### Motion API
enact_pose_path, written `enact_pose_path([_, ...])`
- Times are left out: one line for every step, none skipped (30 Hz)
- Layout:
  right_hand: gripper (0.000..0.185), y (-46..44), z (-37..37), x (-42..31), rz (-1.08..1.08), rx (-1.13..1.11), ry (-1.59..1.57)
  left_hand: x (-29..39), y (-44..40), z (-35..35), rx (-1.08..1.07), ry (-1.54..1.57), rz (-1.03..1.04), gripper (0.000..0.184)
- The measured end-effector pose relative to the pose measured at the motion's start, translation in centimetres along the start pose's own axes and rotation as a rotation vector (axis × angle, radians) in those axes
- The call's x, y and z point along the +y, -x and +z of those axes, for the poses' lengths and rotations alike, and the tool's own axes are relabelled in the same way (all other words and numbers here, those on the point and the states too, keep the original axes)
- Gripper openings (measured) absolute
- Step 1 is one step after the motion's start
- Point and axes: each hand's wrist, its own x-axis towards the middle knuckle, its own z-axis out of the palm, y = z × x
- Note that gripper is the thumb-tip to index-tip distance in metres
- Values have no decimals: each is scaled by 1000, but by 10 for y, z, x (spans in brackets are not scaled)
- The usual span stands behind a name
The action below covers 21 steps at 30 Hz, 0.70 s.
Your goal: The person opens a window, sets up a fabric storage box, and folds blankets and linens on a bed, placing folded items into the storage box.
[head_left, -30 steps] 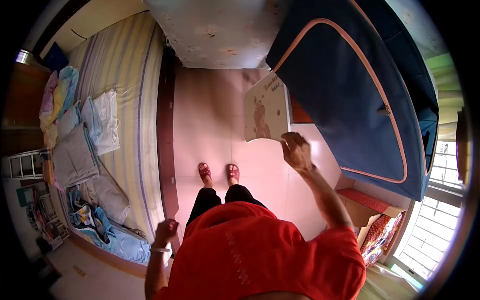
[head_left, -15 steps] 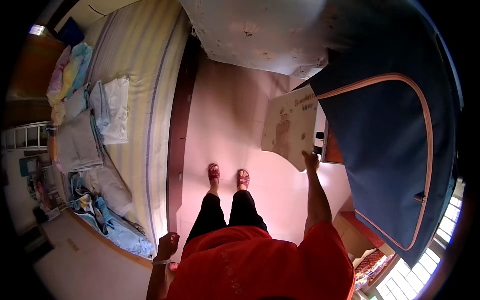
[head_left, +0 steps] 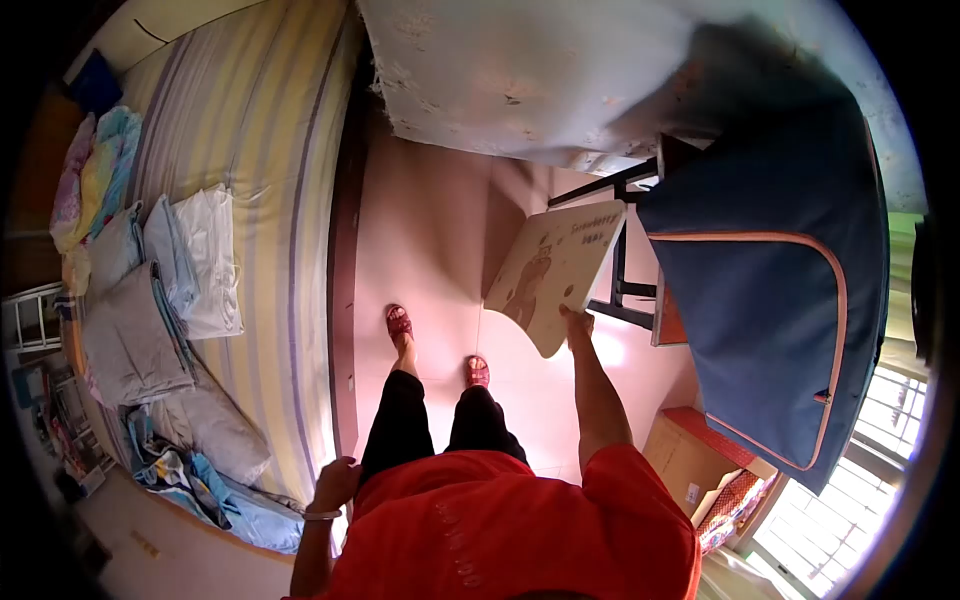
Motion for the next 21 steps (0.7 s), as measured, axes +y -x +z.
enact_pose_path([39,-7,3,2,-1,10,91,-4,-7,-23,-22,-74,132,22])
enact_pose_path([39,-1,8,-11,-2,16,177,-14,-15,-36,47,-30,106,21])
enact_pose_path([38,10,15,-27,-1,18,263,-26,-22,-50,117,10,77,20])
enact_pose_path([33,28,22,-51,28,24,265,-35,-27,-63,207,151,68,18])
enact_pose_path([30,29,34,-51,16,36,272,-38,-33,-79,264,145,101,16])
enact_pose_path([28,28,44,-51,1,51,284,-45,-38,-90,288,200,51,16])
enact_pose_path([25,25,54,-52,-19,68,296,-52,-42,-99,313,258,2,16])
enact_pose_path([21,22,65,-54,-101,86,323,-58,-44,-105,303,232,5,16])
enact_pose_path([25,18,72,-58,-72,60,309,-64,-48,-109,285,210,0,16])
enact_pose_path([29,21,79,-68,-40,32,295,-70,-49,-112,266,186,-8,16])
enact_pose_path([33,27,86,-84,-7,3,282,-74,-51,-114,248,162,-16,16])
enact_pose_path([26,48,95,-112,22,97,224,-73,-51,-117,243,172,-12,17])
enact_pose_path([23,49,99,-120,23,84,136,-74,-53,-117,233,175,-20,17])
enact_pose_path([20,46,101,-126,25,72,47,-75,-55,-114,222,178,-27,17])
enact_pose_path([16,42,104,-131,27,60,-43,-77,-58,-111,212,180,-32,18])
enact_pose_path([7,33,103,-123,-13,29,-296,-81,-60,-105,240,155,7,18])
enact_pose_path([8,56,104,-150,19,23,-308,-78,-63,-105,166,172,-62,19])
enact_pose_path([17,61,103,-157,55,-2,-359,-75,-66,-102,146,211,-53,19])
enact_pose_path([27,63,103,-158,90,-26,-413,-71,-71,-100,128,248,-41,19])
enact_pose_path([29,64,105,-154,85,-60,-471,-68,-78,-98,99,186,-16,19])
enact_pose_path([31,64,110,-150,82,-94,-529,-63,-84,-98,96,184,2,19])
